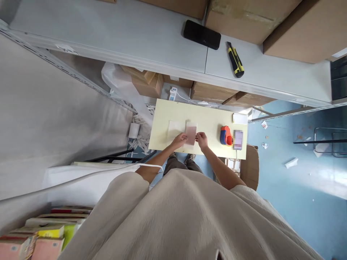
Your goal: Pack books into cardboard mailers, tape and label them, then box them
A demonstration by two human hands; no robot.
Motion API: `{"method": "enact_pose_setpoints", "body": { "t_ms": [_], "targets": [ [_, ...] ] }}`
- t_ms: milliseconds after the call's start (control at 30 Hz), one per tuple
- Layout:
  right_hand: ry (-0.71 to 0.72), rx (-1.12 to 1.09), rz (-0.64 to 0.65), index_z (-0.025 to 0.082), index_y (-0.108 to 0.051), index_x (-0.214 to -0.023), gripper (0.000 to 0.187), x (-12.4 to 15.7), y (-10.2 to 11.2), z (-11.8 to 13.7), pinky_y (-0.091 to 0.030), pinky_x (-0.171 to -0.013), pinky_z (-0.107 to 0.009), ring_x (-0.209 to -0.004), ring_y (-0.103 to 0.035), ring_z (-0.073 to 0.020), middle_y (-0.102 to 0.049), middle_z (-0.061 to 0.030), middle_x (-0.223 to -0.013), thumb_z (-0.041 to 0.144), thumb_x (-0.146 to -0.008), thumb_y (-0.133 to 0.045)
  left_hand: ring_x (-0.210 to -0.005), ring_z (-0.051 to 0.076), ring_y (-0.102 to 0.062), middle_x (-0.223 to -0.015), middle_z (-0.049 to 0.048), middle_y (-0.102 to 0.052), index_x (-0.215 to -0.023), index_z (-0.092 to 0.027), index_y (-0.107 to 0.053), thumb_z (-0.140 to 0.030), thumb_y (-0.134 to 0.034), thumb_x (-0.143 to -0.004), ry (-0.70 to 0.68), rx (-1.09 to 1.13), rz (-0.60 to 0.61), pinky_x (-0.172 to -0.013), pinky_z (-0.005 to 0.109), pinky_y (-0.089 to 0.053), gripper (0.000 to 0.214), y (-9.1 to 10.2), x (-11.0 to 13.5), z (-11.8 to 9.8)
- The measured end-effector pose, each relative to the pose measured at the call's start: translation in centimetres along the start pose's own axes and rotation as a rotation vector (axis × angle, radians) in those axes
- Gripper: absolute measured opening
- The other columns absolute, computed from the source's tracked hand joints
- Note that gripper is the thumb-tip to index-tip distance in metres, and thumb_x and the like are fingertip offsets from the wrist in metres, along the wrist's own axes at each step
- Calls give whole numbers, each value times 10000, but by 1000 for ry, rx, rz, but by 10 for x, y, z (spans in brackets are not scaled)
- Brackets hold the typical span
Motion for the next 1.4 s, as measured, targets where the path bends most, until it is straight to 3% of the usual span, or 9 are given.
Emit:
{"method": "enact_pose_setpoints", "body": {
  "t_ms": [200, 333, 433, 567, 700, 900, 1033, 1200, 1400],
  "targets": [
    [6, -105, 233, 283, -605, -1056, 513, 11, -45, 10, -610, -877, -383, -968, -812, -250, -770, -54, -1058, 728, -839, -736, -1166, 251, -809, -1334, 129, -816, -1321, -220, -681, -369, -611, -1075, -6, 76, -156, -1047, 384, -635, 296, 28, 17, 2],
    [-47, 3, 243, 266, -679, -1052, 404, 12, -53, -3, -622, -876, -401, -997, -798, -259, -801, -69, -1085, 584, -829, -791, -1194, 275, -793, -1274, 125, -831, -1313, -225, -710, -345, -623, -1059, 44, -46, -284, -1033, 372, -620, 295, 54, 25, 12],
    [-50, 113, 240, 253, -723, -1043, 352, 9, -53, -13, -636, -912, -437, -1017, -772, -270, -815, -90, -1088, 516, -827, -812, -1204, 305, -778, -1222, 117, -834, -1210, -227, -760, -300, -638, -1012, 60, -196, -285, -1040, 379, -603, 244, 65, 24, 16],
    [-32, 191, 260, 249, -777, -1079, 366, 4, -55, -23, -634, -964, -448, -1065, -751, -277, -821, -111, -1188, 511, -828, -824, -1372, 358, -688, -1419, 171, -747, -1227, -214, -747, -265, -695, -950, 99, -345, -326, -1116, 399, -554, 286, 74, 22, 22],
    [-41, 219, 263, 253, -819, -1142, 399, 1, -59, -31, -640, -949, -435, -1044, -761, -279, -831, -121, -1268, 505, -832, -838, -1473, 365, -612, -1639, 208, -567, -1322, -208, -656, -234, -690, -955, 181, -322, -436, -1149, 410, -521, 369, 85, 26, 31],
    [-43, 253, 239, 248, -825, -1134, 357, -1, -64, -37, -641, -965, -448, -1113, -780, -309, -825, -142, -1336, 443, -835, -832, -1287, 276, -718, -1384, 142, -701, -1220, -241, -556, -181, -697, -934, 240, -118, -421, -1044, 343, -535, 325, 90, 22, 42],
    [-45, 243, 227, 248, -820, -1126, 379, -3, -68, -40, -644, -954, -454, -1045, -779, -289, -834, -127, -1252, 477, -824, -830, -1227, 282, -746, -1245, 96, -757, -1144, -265, -560, -230, -783, -876, 283, -50, -424, -997, 350, -542, 350, 91, 20, 48],
    [-30, 213, 242, 248, -810, -1098, 346, -2, -72, -41, -640, -935, -424, -1022, -766, -266, -843, -104, -1205, 445, -814, -823, -1213, 279, -753, -1252, 72, -784, -1082, -272, -604, -246, -795, -848, 236, -94, -348, -1021, 380, -556, 303, 84, 16, 48],
    [-47, 187, 227, 265, -798, -1078, 315, -3, -76, -39, -641, -987, -460, -1079, -774, -279, -839, -90, -1225, 400, -794, -813, -1254, 275, -770, -1348, 128, -787, -1194, -243, -616, -208, -761, -867, 180, -34, -339, -1059, 383, -569, 360, 85, 14, 45]
  ]
}}
Point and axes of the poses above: each hand's wrist, its own x-axis away from the middle knuckle, its own y-axis out of the back of the hand, z = x × y, the point moved 8 cm from there along -x, towards the middle knuckle
